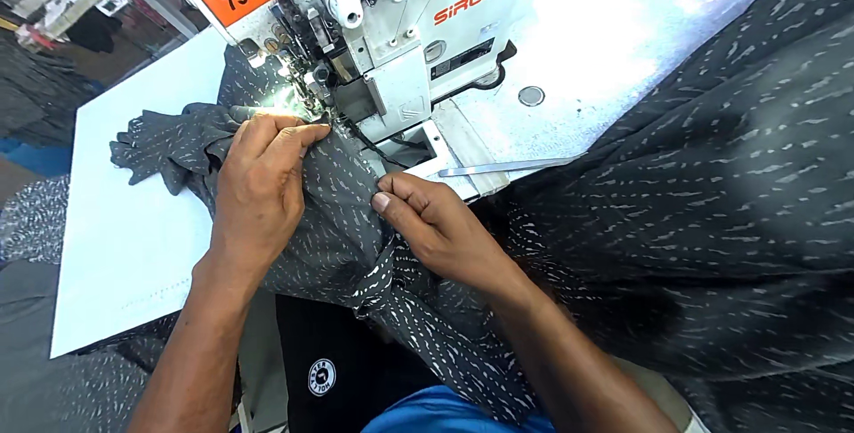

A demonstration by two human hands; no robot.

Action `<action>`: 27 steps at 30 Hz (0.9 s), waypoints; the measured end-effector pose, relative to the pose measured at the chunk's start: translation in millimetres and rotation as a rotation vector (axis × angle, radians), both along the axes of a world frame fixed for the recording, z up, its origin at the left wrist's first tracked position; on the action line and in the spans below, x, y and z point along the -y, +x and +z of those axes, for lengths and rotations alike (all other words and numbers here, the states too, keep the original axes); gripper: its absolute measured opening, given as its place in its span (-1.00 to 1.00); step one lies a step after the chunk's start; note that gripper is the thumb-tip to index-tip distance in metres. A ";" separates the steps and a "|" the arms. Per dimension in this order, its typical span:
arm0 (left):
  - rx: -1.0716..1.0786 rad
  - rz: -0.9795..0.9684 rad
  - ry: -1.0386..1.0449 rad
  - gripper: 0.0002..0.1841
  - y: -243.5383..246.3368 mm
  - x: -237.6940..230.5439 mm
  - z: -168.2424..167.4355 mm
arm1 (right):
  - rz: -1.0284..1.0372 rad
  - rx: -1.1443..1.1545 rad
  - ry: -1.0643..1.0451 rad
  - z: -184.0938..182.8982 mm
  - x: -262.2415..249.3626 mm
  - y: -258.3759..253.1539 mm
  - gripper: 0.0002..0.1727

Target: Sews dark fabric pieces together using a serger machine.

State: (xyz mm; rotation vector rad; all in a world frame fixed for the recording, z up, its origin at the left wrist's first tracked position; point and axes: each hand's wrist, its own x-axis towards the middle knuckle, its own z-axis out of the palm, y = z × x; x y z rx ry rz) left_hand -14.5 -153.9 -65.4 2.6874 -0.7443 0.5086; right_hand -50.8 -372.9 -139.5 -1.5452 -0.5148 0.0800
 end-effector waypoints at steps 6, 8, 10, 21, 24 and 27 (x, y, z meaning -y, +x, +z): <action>-0.055 -0.049 0.029 -0.62 6.1 -6.8 5.2 | 0.007 0.011 -0.005 2.1 -3.3 -1.3 -0.75; -0.055 -0.056 0.013 -0.61 6.4 -9.1 3.9 | -0.002 0.021 -0.011 4.5 -5.0 -1.0 -0.76; -0.058 -0.092 -0.024 -0.61 11.5 -14.7 2.0 | -0.019 0.032 -0.024 5.2 -10.8 3.7 -0.76; -0.222 -0.226 -0.054 -0.57 37.2 -41.4 17.0 | -0.101 -0.041 -0.005 12.2 -36.2 26.5 -0.69; -0.027 -0.043 0.023 -0.58 -9.2 -22.4 14.1 | -0.128 -0.058 -0.006 11.4 -35.9 24.0 -0.69; 0.099 0.110 -0.226 -0.77 -52.0 -6.7 -3.8 | -0.131 -0.064 -0.005 7.2 -38.4 22.7 -0.70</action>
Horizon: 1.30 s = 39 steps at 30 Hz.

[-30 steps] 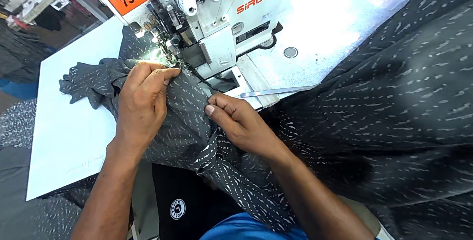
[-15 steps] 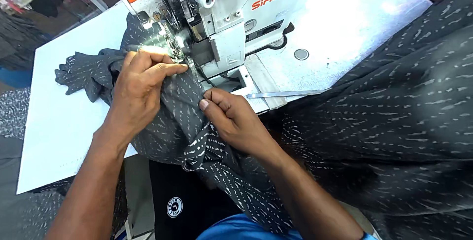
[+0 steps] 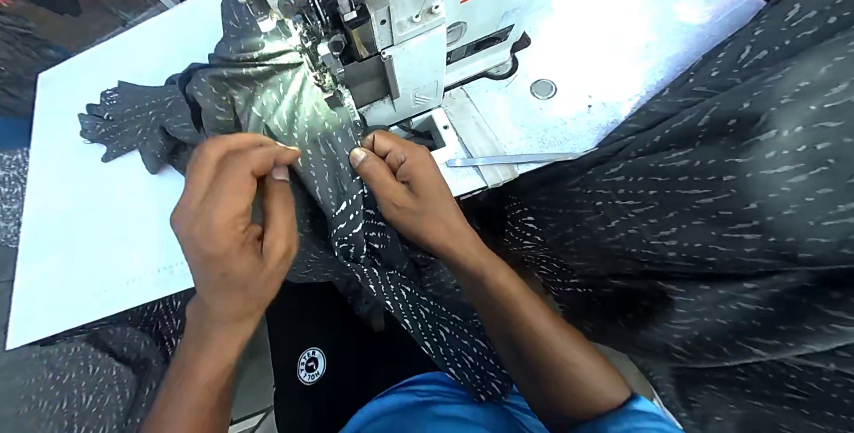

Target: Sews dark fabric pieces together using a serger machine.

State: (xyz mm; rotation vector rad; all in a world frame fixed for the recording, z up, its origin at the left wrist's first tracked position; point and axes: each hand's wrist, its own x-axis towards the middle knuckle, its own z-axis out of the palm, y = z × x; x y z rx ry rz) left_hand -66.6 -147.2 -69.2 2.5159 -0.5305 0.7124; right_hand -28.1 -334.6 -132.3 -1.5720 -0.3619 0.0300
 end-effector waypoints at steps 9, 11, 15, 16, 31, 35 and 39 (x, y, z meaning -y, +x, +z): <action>-0.345 0.163 -0.190 -0.61 -36.7 31.8 -33.9 | 0.010 0.037 -0.016 -3.3 8.4 -6.4 -0.68; -0.376 0.165 -0.304 -0.71 -40.0 35.6 -37.5 | 0.015 0.043 -0.021 -3.5 12.4 -9.1 -0.66; -0.458 0.151 -0.499 -0.85 -47.4 44.1 -37.8 | 0.044 0.014 0.025 -4.6 17.7 -16.5 -0.76; -0.480 0.157 -0.526 -0.86 -49.0 45.6 -39.3 | 0.050 -0.001 0.035 -5.1 18.6 -17.7 -0.79; -0.048 0.202 -0.037 -0.76 -64.8 69.6 -44.6 | 0.175 0.002 0.030 -5.4 32.7 -31.7 -0.78; -0.058 0.192 -0.002 -0.68 -66.7 72.1 -44.7 | 0.199 0.014 0.032 -5.7 32.9 -31.2 -0.74; -0.083 0.184 0.006 -0.69 -66.5 71.5 -42.9 | 0.219 0.004 0.059 -5.5 33.8 -31.1 -0.70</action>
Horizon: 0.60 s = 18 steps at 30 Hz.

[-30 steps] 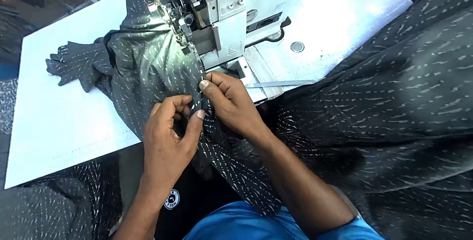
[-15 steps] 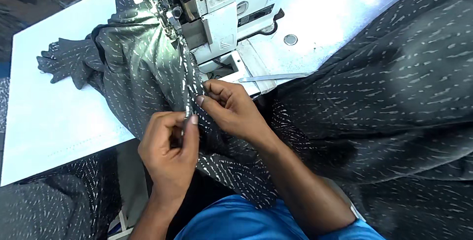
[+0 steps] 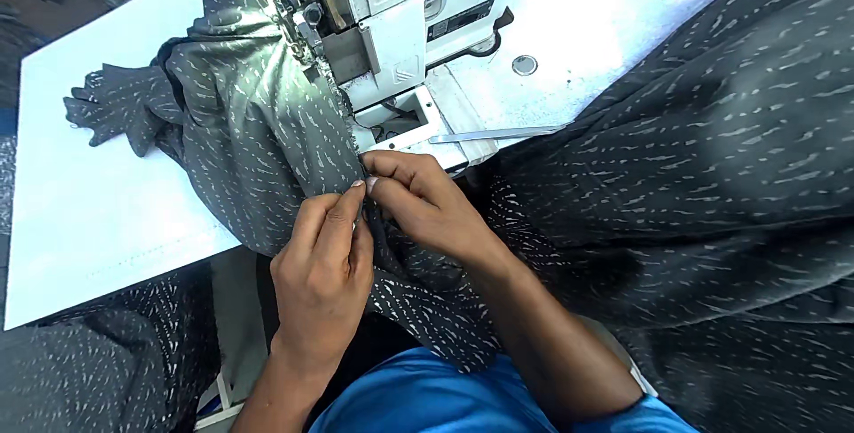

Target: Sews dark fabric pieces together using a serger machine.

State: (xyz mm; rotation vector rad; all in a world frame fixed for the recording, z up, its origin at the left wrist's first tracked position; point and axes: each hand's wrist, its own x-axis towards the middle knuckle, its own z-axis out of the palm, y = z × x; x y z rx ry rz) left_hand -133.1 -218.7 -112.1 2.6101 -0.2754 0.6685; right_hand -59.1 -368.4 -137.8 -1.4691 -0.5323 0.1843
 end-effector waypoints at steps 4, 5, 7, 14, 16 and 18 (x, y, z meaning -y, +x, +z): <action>-0.045 -0.039 0.002 -0.75 -5.5 -2.5 -2.4 | -0.038 0.022 -0.009 1.2 -1.3 1.0 -0.62; -0.094 -0.082 -0.030 -0.77 -7.3 -4.8 -1.7 | -0.055 0.013 -0.006 1.8 -2.8 2.1 -0.61; -0.289 -0.199 -0.157 -0.82 -4.4 -17.5 10.6 | -0.074 -0.031 -0.022 1.5 -4.9 2.9 -0.64; -0.231 -0.028 0.146 -0.45 119.0 -88.7 61.8 | -0.080 -0.138 -0.009 6.0 -9.0 -5.9 -0.73; -0.246 -0.001 0.242 -0.40 135.9 -89.8 48.5 | -0.098 -0.121 -0.009 6.6 -10.3 -4.6 -0.73; -0.252 -0.008 0.256 -0.36 148.1 -95.3 41.8 | -0.111 -0.109 -0.010 7.5 -12.8 2.2 -0.72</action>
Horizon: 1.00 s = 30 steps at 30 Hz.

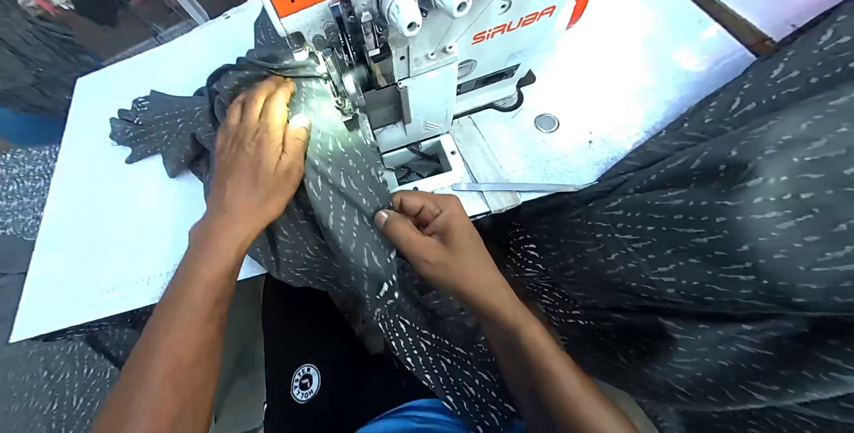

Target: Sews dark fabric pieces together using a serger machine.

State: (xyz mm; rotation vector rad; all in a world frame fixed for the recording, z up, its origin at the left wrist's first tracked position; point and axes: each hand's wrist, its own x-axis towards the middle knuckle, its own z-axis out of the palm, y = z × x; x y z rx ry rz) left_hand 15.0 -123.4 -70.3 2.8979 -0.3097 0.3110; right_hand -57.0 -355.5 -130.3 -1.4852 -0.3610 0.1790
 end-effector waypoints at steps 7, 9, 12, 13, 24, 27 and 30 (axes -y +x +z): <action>-0.131 0.008 -0.108 -0.25 51.8 -26.3 0.8 | -0.098 0.029 -0.005 5.5 -14.4 24.5 -0.72; 0.145 0.025 -0.126 -0.39 31.9 -20.4 4.9 | -0.136 0.031 0.022 5.3 -16.6 21.9 -0.73; 0.332 0.009 -0.405 -0.68 -62.4 11.5 -2.2 | -0.157 0.027 0.031 0.7 -17.3 15.8 -0.76; 0.205 0.029 -0.531 -0.69 -93.0 25.6 -13.1 | -0.166 0.040 0.018 -1.7 -18.1 18.2 -0.76; -0.317 0.161 -1.166 -0.91 -166.4 93.2 -66.2 | -0.262 0.255 -0.211 -14.2 15.8 -25.9 -0.55; -0.347 0.135 -1.563 -0.87 -177.5 92.7 -64.1 | -0.290 0.219 -0.309 -26.0 38.8 -53.2 -0.63; -0.437 0.145 -1.864 -0.70 -178.9 93.7 -60.6 | -0.341 0.156 -0.447 -46.2 52.3 -75.3 -0.69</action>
